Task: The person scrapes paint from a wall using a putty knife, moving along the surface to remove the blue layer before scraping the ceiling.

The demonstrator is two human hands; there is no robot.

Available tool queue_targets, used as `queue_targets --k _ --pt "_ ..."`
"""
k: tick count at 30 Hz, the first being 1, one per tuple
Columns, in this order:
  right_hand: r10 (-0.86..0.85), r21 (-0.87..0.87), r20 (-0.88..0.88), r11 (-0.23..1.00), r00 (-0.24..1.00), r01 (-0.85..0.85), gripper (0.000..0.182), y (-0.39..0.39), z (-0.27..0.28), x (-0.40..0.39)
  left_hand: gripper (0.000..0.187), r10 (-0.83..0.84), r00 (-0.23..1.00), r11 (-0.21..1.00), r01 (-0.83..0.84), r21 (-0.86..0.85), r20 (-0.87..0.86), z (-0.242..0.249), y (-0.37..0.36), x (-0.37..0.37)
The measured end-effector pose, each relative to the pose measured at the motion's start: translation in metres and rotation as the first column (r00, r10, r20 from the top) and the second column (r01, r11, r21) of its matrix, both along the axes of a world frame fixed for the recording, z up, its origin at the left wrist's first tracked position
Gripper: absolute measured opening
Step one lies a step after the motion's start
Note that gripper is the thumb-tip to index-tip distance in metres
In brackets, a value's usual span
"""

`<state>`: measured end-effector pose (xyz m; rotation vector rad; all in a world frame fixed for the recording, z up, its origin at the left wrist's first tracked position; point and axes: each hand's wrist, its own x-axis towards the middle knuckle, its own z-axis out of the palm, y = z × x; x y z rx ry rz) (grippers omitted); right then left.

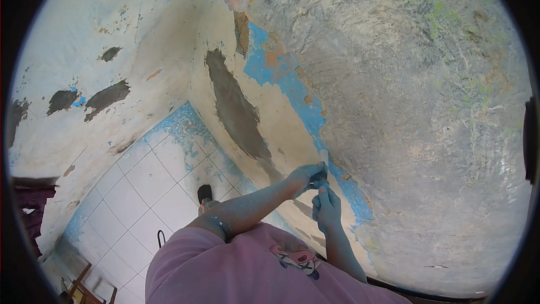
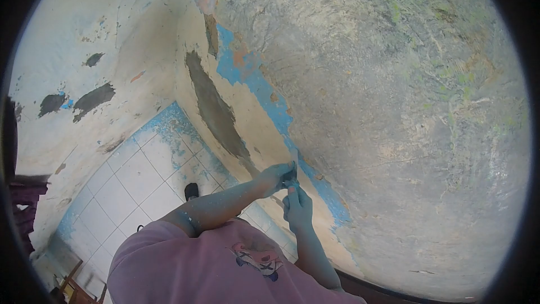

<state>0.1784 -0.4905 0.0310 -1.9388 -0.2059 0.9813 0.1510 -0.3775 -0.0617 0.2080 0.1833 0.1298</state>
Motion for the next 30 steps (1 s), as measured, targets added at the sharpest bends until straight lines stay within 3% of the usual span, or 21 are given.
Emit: queue_targets --k 4,6,11,16,20,22,30 --pt "-0.032 0.004 -0.03 0.999 0.999 0.032 0.031 0.004 0.006 -0.003 0.026 -0.027 1.0 0.999 0.027 0.035 -0.01 0.002 0.003 0.0" --pt "-0.025 0.006 -0.027 1.0 0.999 0.026 0.03 0.013 0.006 -0.003 0.026 0.037 0.996 0.999 -0.037 0.0 0.078 -0.005 0.009 0.003" --pt "0.019 0.017 -0.041 1.0 0.999 -0.018 0.03 0.024 0.003 0.002 0.025 0.096 0.994 0.995 -0.095 -0.032 0.046 -0.005 0.018 0.001" --pt "0.003 0.024 -0.034 1.0 0.999 -0.002 0.03 0.01 0.007 0.001 0.027 0.025 0.999 0.999 -0.023 0.04 -0.045 0.007 0.009 -0.004" --pt "0.009 0.022 -0.038 1.0 0.999 -0.008 0.03 0.025 0.009 0.001 0.028 0.058 0.998 0.997 -0.056 0.058 -0.033 -0.004 0.02 0.003" --pt "0.058 0.073 -0.061 0.996 0.996 -0.054 0.032 0.035 0.004 0.001 0.027 0.125 0.989 0.991 -0.129 0.043 0.078 -0.01 0.031 0.002" --pt "0.031 0.038 -0.063 0.999 0.998 -0.028 0.029 0.03 0.007 -0.002 0.025 0.111 0.994 0.993 -0.112 0.047 0.015 0.001 0.023 -0.003"
